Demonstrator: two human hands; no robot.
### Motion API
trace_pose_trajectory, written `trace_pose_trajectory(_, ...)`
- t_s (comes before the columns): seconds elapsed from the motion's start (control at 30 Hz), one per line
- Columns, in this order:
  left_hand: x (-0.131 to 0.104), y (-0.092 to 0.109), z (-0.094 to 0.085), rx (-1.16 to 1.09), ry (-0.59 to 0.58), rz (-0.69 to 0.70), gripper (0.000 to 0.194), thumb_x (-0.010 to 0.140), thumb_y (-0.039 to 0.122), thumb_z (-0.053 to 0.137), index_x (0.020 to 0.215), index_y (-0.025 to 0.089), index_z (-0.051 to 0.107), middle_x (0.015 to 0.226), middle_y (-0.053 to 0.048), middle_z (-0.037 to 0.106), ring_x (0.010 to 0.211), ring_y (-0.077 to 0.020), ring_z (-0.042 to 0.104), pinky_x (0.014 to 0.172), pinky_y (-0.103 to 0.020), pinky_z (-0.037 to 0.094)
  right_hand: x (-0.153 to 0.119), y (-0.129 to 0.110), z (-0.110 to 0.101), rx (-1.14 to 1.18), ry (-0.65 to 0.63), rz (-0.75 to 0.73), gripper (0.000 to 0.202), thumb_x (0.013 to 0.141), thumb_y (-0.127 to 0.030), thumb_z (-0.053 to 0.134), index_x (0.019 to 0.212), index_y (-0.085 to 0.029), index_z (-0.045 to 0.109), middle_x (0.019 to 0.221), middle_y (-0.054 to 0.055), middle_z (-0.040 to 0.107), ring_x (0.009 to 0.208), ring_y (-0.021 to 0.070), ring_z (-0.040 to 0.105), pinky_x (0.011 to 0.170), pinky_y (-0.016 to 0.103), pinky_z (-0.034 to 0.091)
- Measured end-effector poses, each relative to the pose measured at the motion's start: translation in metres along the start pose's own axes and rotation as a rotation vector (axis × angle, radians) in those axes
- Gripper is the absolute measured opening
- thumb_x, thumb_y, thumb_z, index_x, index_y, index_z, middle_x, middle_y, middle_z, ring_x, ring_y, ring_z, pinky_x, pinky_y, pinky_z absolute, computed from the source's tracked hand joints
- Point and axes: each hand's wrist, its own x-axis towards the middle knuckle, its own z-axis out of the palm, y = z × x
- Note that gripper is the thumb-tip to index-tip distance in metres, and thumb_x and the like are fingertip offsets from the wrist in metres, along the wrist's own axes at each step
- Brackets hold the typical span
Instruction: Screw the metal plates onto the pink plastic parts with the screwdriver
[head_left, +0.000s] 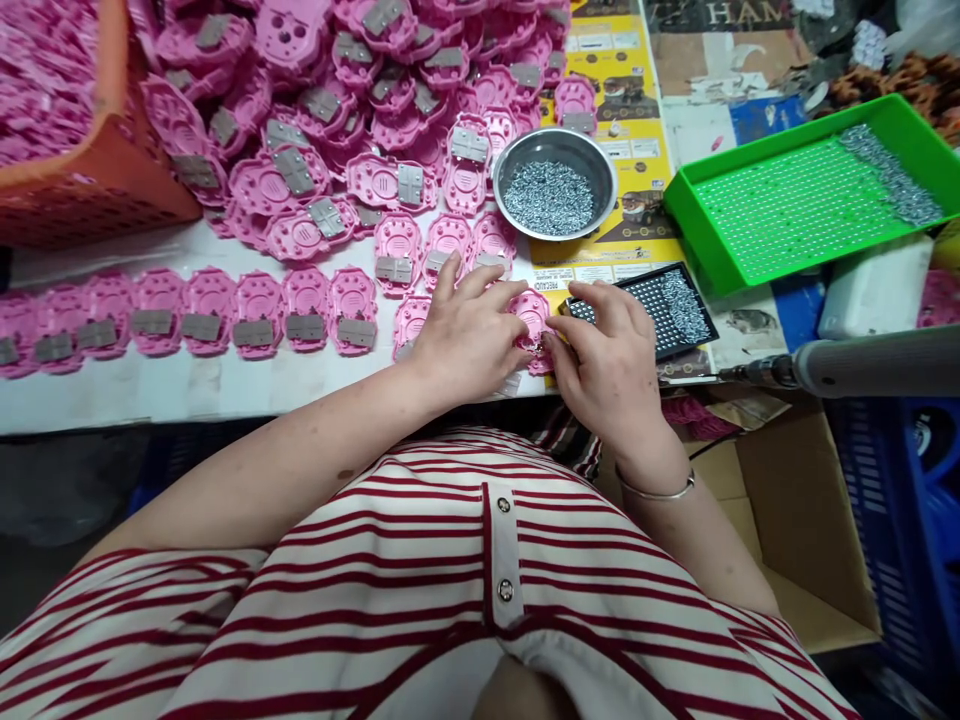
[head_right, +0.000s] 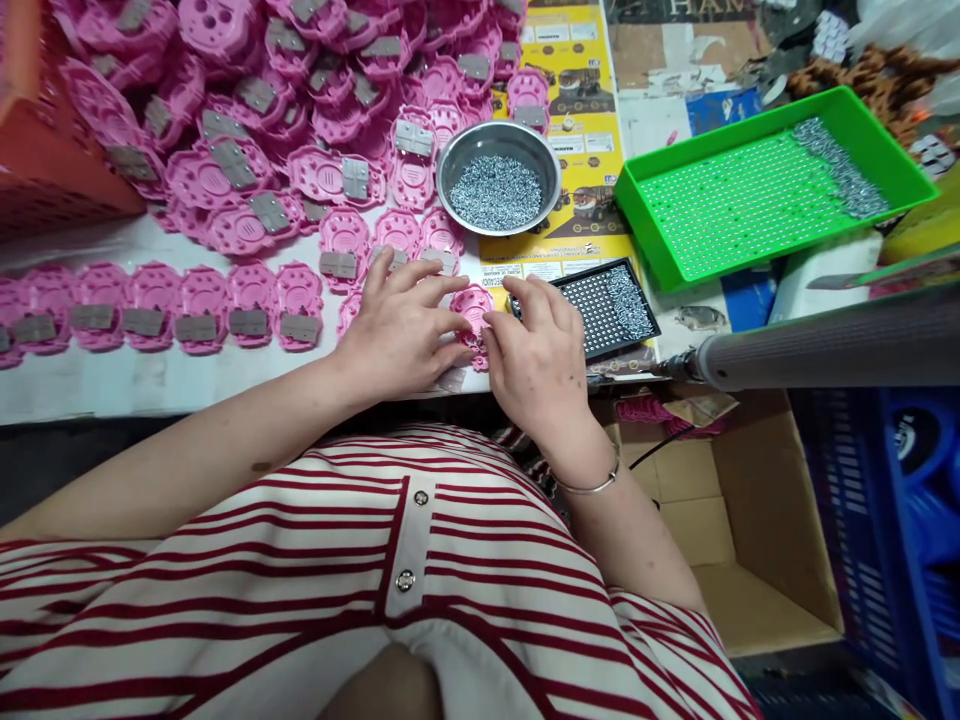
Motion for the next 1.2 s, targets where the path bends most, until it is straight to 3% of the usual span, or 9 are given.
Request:
trace_pose_trajectory(0.27,0.001,-0.002,0.0,-0.071,0.0,-0.04,0.018,0.087,0.03,0.064,0.099,0.021,0.075,0.136,-0.008,0.062,0.134,-0.0327,0.046,0.12,-0.065,0.019,0.017,0.002,-0.001,-0.047,-0.125,-0.071,0.026,0.096,-0.029,0.047,0.106,-0.021,0.069,0.139,0.012,0.057,0.137,0.0308,0.045,0.109,0.05,0.04)
trace_pose_trajectory(0.53,-0.004,-0.005,-0.003,0.004,0.082,-0.081,0.028,0.086,0.036,0.065,0.112,0.027,0.07,0.142,-0.007,0.058,0.138,-0.0359,0.041,0.12,-0.07,0.012,0.024,0.002,0.0,-0.033,-0.261,-0.219,0.022,0.091,-0.022,0.051,0.103,-0.021,0.07,0.147,0.01,0.051,0.146,0.0315,0.036,0.112,0.052,0.036)
trace_pose_trajectory(0.93,0.0,-0.005,-0.001,-0.038,0.052,-0.097,0.034,0.083,0.033,0.069,0.115,0.023,0.072,0.138,-0.01,0.06,0.139,-0.038,0.04,0.121,-0.067,0.006,0.046,0.007,-0.006,0.022,-0.442,-0.308,0.018,0.089,-0.018,0.054,0.098,-0.015,0.068,0.145,0.016,0.053,0.144,0.0358,0.038,0.112,0.057,0.036)
trace_pose_trajectory(1.03,0.0,-0.005,0.001,-0.058,0.066,-0.088,0.034,0.081,0.032,0.071,0.115,0.025,0.072,0.139,-0.009,0.06,0.139,-0.0378,0.04,0.121,-0.067,0.003,0.048,0.012,-0.005,0.1,-0.392,-0.283,0.019,0.089,-0.02,0.051,0.098,-0.015,0.067,0.141,0.017,0.055,0.139,0.0349,0.044,0.109,0.056,0.04)
trace_pose_trajectory(1.2,-0.002,-0.003,0.0,-0.054,0.074,-0.077,0.028,0.081,0.032,0.072,0.108,0.025,0.074,0.139,-0.009,0.06,0.139,-0.0375,0.041,0.121,-0.067,0.006,0.033,0.015,-0.011,0.147,-0.128,-0.162,0.019,0.093,-0.022,0.047,0.103,-0.019,0.063,0.136,0.016,0.057,0.129,0.029,0.052,0.108,0.051,0.043)
